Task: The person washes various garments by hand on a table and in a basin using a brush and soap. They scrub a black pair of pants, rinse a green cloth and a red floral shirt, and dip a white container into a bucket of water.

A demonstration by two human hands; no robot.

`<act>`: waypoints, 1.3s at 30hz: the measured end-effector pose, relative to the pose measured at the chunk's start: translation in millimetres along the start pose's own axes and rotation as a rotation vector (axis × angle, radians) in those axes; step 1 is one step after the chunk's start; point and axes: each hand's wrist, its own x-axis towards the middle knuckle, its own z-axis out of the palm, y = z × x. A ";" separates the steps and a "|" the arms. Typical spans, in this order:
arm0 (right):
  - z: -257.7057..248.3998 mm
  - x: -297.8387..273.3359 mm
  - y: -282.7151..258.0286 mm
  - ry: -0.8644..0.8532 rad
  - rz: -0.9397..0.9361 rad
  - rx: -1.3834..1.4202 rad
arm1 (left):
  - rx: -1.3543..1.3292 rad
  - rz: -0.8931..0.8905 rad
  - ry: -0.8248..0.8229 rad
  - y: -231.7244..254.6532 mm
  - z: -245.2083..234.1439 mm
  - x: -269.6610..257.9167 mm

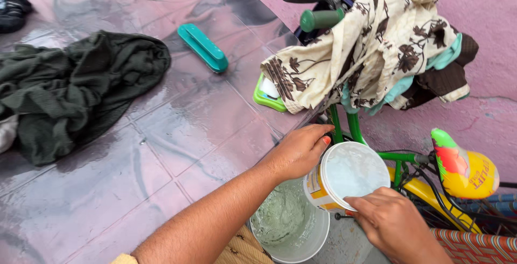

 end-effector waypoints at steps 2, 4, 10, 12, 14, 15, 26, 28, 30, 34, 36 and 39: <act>-36.2 19.9 -6.6 0.037 -0.115 -0.044 | -0.040 -0.079 0.030 12.9 -40.5 6.2; -63.1 47.7 -11.5 0.044 -0.223 -0.080 | -0.040 -0.115 0.067 23.9 -85.3 4.5; -99.6 179.6 -53.4 0.009 -0.524 -0.173 | 0.235 -0.226 0.191 54.7 -239.4 -39.6; -97.6 230.9 -92.0 -0.024 -0.591 -0.230 | 0.385 -0.252 0.257 68.5 -298.1 -76.3; -101.3 276.4 -139.0 0.012 -0.811 -0.168 | 0.958 -0.287 0.141 83.7 -354.5 -125.3; -100.9 298.9 -166.7 0.008 -0.868 -0.154 | 0.974 -0.334 0.175 91.1 -379.6 -153.3; -105.7 395.3 -500.8 -0.412 -1.593 0.004 | 1.110 -0.635 0.231 139.8 -492.4 -421.4; -105.5 397.2 -544.1 -0.499 -1.632 0.056 | 1.181 -0.677 0.259 144.6 -486.6 -458.6; -104.7 399.8 -578.4 -0.590 -1.661 0.106 | 1.248 -0.717 0.282 148.1 -483.9 -487.6; -98.8 404.8 -630.0 -0.760 -1.524 0.147 | 1.129 -0.901 0.268 154.8 -479.6 -519.8; -91.4 403.8 -649.6 -0.805 -1.496 0.165 | 1.112 -0.949 0.278 155.4 -479.9 -524.1; -76.8 399.5 -676.8 -0.883 -1.399 0.103 | 1.038 -0.896 0.275 151.2 -478.4 -532.0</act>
